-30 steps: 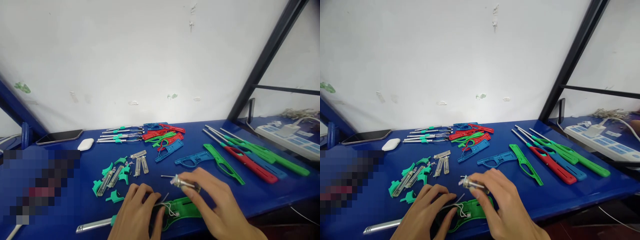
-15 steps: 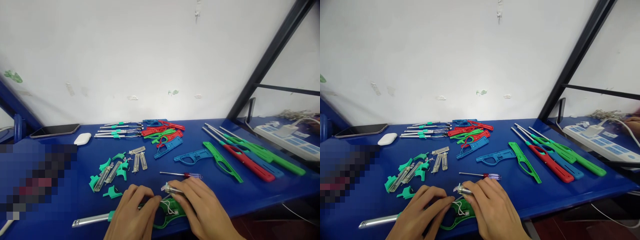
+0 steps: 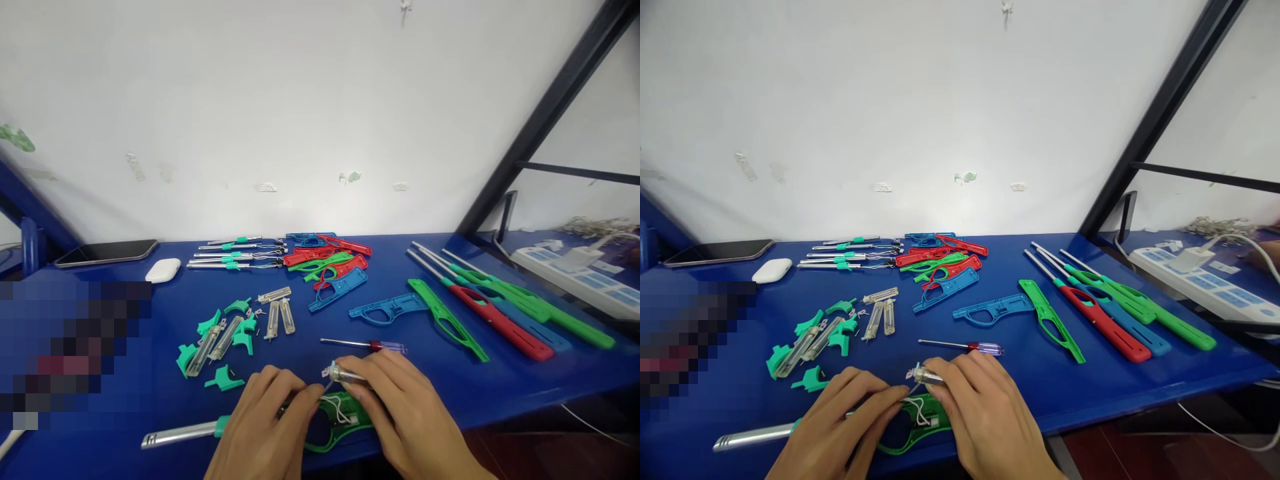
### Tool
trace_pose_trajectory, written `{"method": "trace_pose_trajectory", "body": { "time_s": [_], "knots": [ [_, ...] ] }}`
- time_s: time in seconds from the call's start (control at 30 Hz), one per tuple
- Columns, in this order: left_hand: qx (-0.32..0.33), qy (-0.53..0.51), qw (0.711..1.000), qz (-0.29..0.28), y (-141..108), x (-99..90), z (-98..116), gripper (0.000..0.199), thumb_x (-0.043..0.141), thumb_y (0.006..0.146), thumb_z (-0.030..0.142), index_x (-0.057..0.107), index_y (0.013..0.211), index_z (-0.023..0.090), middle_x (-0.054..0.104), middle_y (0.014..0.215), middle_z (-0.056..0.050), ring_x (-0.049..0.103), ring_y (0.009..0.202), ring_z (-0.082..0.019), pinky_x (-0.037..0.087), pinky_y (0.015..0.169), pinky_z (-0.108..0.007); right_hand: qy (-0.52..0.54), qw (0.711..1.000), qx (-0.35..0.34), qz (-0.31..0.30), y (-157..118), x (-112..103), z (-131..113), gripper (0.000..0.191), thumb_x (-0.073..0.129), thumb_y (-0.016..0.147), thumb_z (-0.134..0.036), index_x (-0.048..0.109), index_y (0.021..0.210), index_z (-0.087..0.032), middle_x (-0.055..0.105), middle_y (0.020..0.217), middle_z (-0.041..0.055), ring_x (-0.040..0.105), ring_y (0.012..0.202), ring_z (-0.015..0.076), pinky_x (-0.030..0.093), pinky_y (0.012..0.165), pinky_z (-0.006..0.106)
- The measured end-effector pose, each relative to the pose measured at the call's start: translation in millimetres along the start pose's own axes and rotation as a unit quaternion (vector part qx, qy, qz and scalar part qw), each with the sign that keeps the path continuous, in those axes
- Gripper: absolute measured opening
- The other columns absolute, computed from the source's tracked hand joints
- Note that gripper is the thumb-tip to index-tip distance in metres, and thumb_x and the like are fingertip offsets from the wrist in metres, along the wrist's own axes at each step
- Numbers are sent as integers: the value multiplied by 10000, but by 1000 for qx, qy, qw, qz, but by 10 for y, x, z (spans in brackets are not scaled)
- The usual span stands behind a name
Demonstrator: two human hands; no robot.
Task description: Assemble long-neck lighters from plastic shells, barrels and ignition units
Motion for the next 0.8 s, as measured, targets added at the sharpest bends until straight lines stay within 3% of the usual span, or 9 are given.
{"method": "trace_pose_trajectory", "body": {
  "time_s": [0.2,0.43,0.67,0.8],
  "knots": [
    [3,-4,1000,-15,10,38,1,431,423,1034,69,650,1375,202,759,1099,-56,697,932,-210,629,834,-340,-6,1000,1,4,-2,-12,-4,239,408,1144,-252,619,1255,-264,790,1029,6,726,865,222,557,864,374],
    [22,57,998,15,-43,18,44,507,440,981,11,627,1413,198,762,1166,-65,722,1025,-225,619,948,-351,-9,1000,6,3,16,-6,6,254,394,1147,-256,625,1252,-257,786,1009,18,734,855,220,571,864,372],
    [10,36,999,18,5,6,51,494,451,950,-24,639,1357,183,742,1073,-71,707,911,-206,630,861,-334,-2,1000,15,-8,12,11,26,258,391,1147,-256,625,1255,-271,774,976,17,725,849,226,574,819,370],
    [23,58,998,6,-51,58,53,520,473,943,-13,618,1397,194,754,1160,-82,723,1026,-236,638,924,-365,-2,1000,10,-4,5,3,21,249,396,1148,-257,615,1263,-272,775,987,14,726,856,225,570,860,383]
  ]
}}
Point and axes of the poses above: each hand's wrist, its own y-axis towards the middle knuckle, its own x-axis out of the palm, z = x × y, the point moved 10 cm from there along y, towards the middle knuckle
